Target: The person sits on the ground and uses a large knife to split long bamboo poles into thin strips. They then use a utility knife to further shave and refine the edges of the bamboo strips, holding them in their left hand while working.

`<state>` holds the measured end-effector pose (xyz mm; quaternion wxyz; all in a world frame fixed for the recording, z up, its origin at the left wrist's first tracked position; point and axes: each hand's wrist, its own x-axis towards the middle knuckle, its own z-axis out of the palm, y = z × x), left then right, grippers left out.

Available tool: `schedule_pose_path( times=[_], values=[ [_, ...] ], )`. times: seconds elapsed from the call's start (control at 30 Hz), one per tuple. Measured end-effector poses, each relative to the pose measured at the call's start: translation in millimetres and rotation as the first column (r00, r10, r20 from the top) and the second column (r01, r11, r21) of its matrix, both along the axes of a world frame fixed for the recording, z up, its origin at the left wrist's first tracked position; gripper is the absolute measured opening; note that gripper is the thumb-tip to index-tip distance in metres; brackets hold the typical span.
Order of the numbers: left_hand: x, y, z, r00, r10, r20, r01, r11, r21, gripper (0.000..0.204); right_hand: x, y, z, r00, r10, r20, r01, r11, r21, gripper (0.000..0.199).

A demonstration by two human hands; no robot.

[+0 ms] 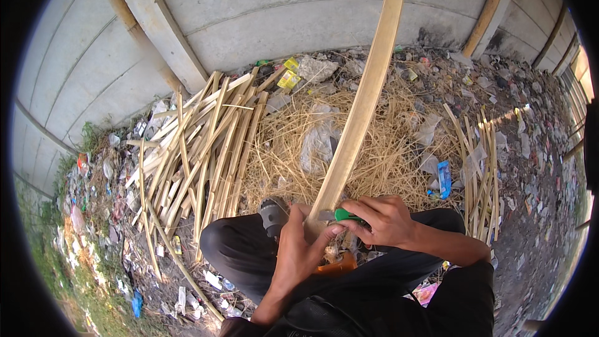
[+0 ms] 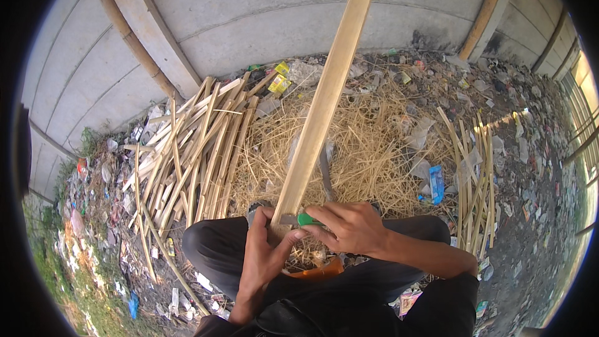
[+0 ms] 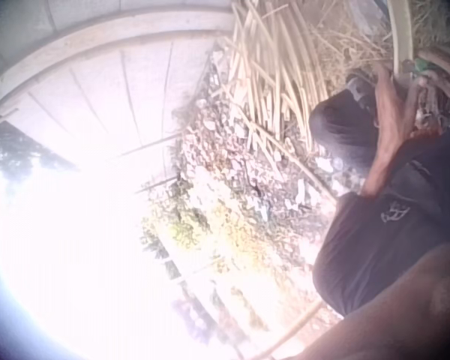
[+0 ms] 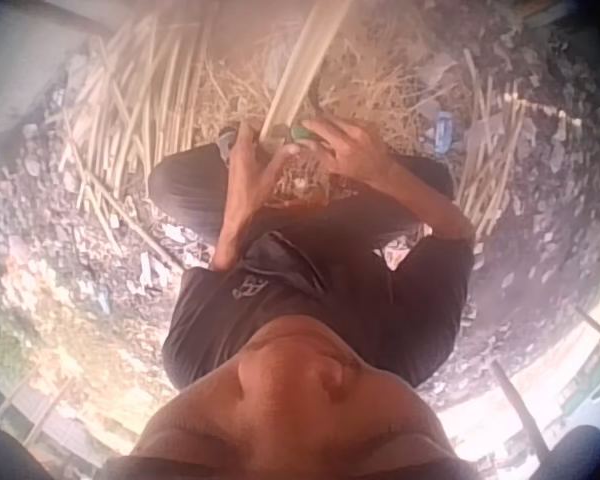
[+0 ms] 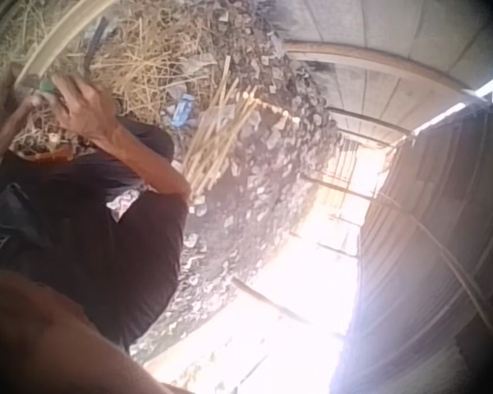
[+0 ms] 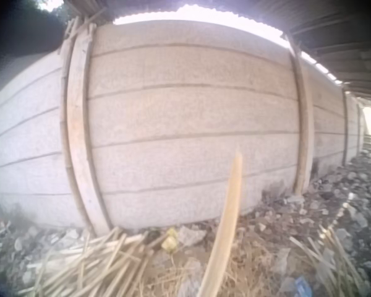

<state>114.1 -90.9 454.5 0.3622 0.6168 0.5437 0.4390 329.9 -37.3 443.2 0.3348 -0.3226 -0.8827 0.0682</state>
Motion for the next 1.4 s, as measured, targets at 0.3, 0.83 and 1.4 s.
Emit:
schedule_pose_path(
  times=[0.3, 0.83, 1.4],
  values=[
    [-6.8, -10.1, -3.1, 1.000, 0.013, 0.007, -0.012, 0.992, -0.129, 0.042, 15.4, 18.7, 18.4, 0.993, -0.104, -0.048, 0.103, 0.994, -0.025, 0.031],
    [-38.6, -41.5, -13.8, 0.988, -0.137, 0.072, 0.152, 0.946, -0.285, 0.036, 90.6, 64.2, 22.3, 0.753, -0.535, -0.383, 0.376, 0.828, -0.416, 0.029],
    [-6.0, 2.3, 8.6, 0.998, -0.059, 0.020, 0.061, 0.994, -0.092, 0.054, 17.5, 9.5, 1.5, 0.998, 0.059, -0.009, -0.060, 0.996, -0.073, 0.033]
  ],
)
